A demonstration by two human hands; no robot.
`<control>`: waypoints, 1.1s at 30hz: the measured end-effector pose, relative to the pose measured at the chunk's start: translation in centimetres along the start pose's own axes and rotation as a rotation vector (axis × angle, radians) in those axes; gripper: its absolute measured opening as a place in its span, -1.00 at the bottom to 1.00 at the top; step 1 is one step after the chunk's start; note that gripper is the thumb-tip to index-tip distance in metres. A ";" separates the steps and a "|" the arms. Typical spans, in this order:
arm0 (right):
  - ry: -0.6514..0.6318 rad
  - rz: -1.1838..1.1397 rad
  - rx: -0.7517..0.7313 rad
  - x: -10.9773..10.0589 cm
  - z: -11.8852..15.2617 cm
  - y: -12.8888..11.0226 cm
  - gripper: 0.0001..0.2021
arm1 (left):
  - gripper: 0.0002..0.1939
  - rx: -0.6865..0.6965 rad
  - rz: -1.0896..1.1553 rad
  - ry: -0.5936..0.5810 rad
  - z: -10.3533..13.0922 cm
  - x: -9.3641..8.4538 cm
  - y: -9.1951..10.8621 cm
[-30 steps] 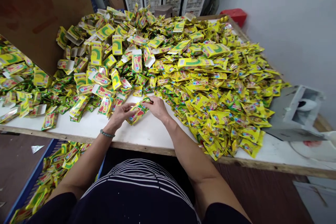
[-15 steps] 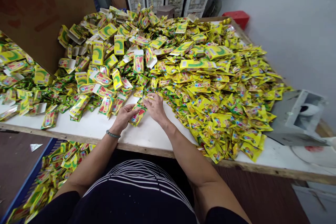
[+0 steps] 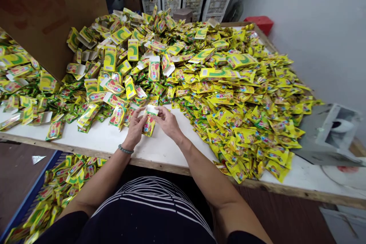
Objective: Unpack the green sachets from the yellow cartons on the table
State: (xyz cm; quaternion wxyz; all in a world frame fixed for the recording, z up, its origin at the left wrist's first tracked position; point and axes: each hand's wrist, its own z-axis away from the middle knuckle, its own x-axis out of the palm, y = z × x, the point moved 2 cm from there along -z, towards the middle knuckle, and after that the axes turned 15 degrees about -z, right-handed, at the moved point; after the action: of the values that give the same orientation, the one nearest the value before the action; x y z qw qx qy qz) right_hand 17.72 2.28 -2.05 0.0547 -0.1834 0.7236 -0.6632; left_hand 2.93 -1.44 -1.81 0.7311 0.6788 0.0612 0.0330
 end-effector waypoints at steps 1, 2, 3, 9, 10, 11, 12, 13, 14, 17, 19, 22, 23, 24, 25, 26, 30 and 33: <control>0.012 -0.032 0.004 0.0 0.0 0.1 -0.50 | -0.42 0.007 0.005 0.003 0.0 -0.1 0.0; 0.011 -0.041 0.014 0.0 0.1 0.2 -0.51 | -0.44 0.011 0.004 -0.001 0.0 -0.1 0.0; -0.005 -0.031 0.031 0.0 0.1 0.3 -0.54 | -0.45 0.011 0.002 -0.013 0.0 -0.2 0.0; -0.010 -0.052 0.065 -0.2 0.3 0.0 -0.65 | -0.43 -0.055 0.066 -0.128 0.1 -0.1 0.2; -0.009 -0.083 0.063 -0.2 0.4 -0.2 -0.63 | -0.43 -0.069 0.076 -0.133 0.2 0.0 0.2; -0.016 -0.090 0.059 -0.2 0.4 -0.4 -0.60 | -0.43 -0.080 0.086 -0.130 0.2 0.0 0.2; -0.030 -0.066 0.048 -0.3 0.5 -0.6 -0.60 | -0.42 -0.090 0.094 -0.119 0.2 0.0 0.2; -0.046 -0.020 0.029 -0.3 0.5 -0.8 -0.62 | -0.41 -0.095 0.100 -0.100 0.2 0.0 0.1; -0.053 0.028 0.005 -0.3 0.6 -1.0 -0.67 | -0.39 -0.097 0.102 -0.074 0.2 -0.1 0.0; -0.036 0.093 -0.034 -0.3 0.6 -1.0 -0.70 | -0.36 -0.093 0.077 -0.020 0.2 -0.3 -0.4; -0.001 0.092 -0.022 -0.3 0.5 -0.5 -0.68 | -0.36 -0.088 0.053 -0.012 0.2 -0.4 -0.6; 0.059 0.046 0.022 -0.3 0.1 0.4 -0.67 | -0.38 -0.095 0.040 -0.011 0.2 -0.4 -0.6; 0.082 0.004 0.044 -0.5 0.0 0.7 -0.66 | -0.38 -0.099 0.040 -0.017 0.2 -0.3 -0.5; 0.100 -0.043 0.068 -0.7 0.0 0.9 -0.64 | -0.39 -0.100 0.040 -0.028 0.2 -0.3 -0.4; 0.106 -0.088 0.091 -0.9 -0.1 1.0 -0.63 | -0.40 -0.097 0.041 -0.041 0.2 -0.2 -0.4; 0.098 -0.122 0.109 -1.2 -0.1 1.0 -0.63 | -0.41 -0.091 0.041 -0.055 0.2 -0.2 -0.3; -0.013 -0.112 0.111 -2.0 0.0 0.5 -0.71 | -0.46 -0.065 0.044 -0.069 0.3 -0.3 -0.2; -0.020 -0.045 0.093 -2.3 0.1 0.1 -0.77 | -0.48 -0.059 0.041 -0.074 0.3 -0.3 -0.3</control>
State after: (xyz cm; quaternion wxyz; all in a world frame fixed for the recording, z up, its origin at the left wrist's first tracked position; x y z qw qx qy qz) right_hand 19.82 2.95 -2.53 0.0555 -0.2033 0.6871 -0.6953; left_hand 2.64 -1.84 -2.07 0.7518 0.6587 0.0191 0.0247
